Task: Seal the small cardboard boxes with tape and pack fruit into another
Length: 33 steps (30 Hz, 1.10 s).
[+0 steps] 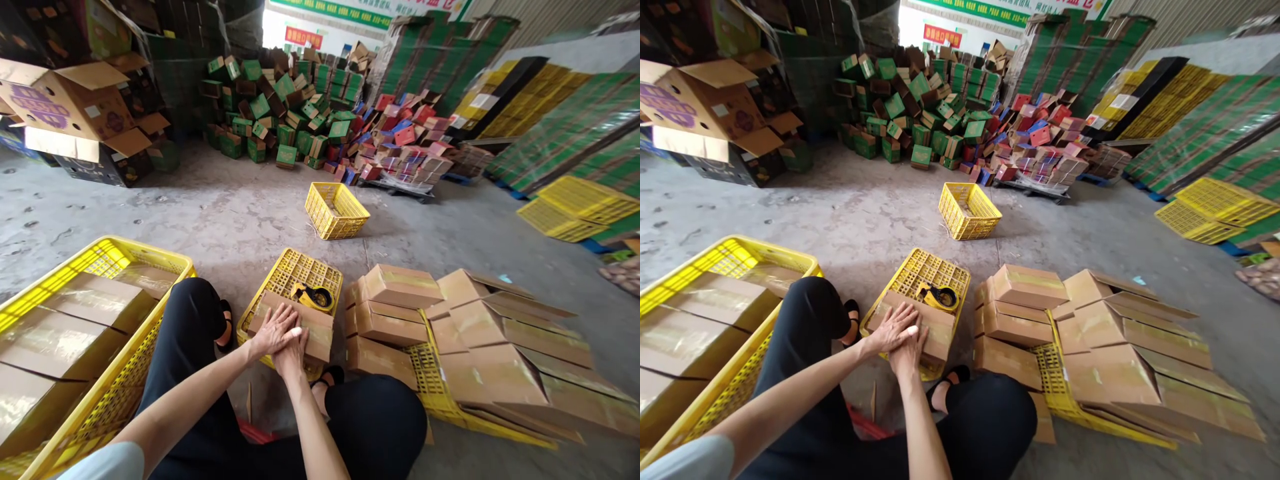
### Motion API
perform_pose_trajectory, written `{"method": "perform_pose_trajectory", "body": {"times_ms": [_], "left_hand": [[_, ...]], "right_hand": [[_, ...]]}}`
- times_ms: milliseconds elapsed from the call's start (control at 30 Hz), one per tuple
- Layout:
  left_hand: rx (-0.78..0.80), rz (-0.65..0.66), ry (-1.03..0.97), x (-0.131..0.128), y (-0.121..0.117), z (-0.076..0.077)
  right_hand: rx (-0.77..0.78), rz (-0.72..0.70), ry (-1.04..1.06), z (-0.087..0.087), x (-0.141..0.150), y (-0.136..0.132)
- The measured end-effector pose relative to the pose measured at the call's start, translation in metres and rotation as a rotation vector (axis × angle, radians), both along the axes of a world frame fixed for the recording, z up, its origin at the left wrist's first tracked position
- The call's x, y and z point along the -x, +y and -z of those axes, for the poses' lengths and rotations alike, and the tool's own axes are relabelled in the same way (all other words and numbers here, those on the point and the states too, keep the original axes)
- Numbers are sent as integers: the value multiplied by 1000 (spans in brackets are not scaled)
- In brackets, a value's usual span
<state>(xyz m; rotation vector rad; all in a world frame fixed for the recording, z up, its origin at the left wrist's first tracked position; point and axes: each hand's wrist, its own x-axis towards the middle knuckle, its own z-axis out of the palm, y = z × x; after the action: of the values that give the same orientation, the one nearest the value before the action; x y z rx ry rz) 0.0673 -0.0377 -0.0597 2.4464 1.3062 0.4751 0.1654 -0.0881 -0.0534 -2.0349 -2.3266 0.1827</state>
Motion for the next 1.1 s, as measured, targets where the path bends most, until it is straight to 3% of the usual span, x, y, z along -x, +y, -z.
{"method": "perform_pose_trajectory", "body": {"times_ms": [133, 233, 367, 467, 600, 667, 800, 933, 1100], "left_hand": [[50, 24, 1, 11, 8, 7], [19, -14, 6, 25, 9, 7], [-10, -114, 54, 56, 13, 6], [59, -193, 60, 74, 18, 11], [116, -173, -24, 78, 22, 21], [57, -171, -24, 75, 21, 22], [-153, -151, 41, 59, 1, 16], [-241, -5, 77, 35, -31, 11], [-215, 4, 85, 24, -44, 4]], "right_hand": [[15, 3, -1, -3, -4, -3], [6, 55, -10, -9, -26, -2], [17, 348, 5, -16, -77, 1], [72, 491, 159, -14, -113, 2], [130, 450, 486, -11, -132, 1], [146, 467, 489, -13, -128, 1], [25, 490, 141, -18, -93, -9], [23, 184, -14, -8, -45, -27], [-31, 139, -57, 6, -27, -38]]}}
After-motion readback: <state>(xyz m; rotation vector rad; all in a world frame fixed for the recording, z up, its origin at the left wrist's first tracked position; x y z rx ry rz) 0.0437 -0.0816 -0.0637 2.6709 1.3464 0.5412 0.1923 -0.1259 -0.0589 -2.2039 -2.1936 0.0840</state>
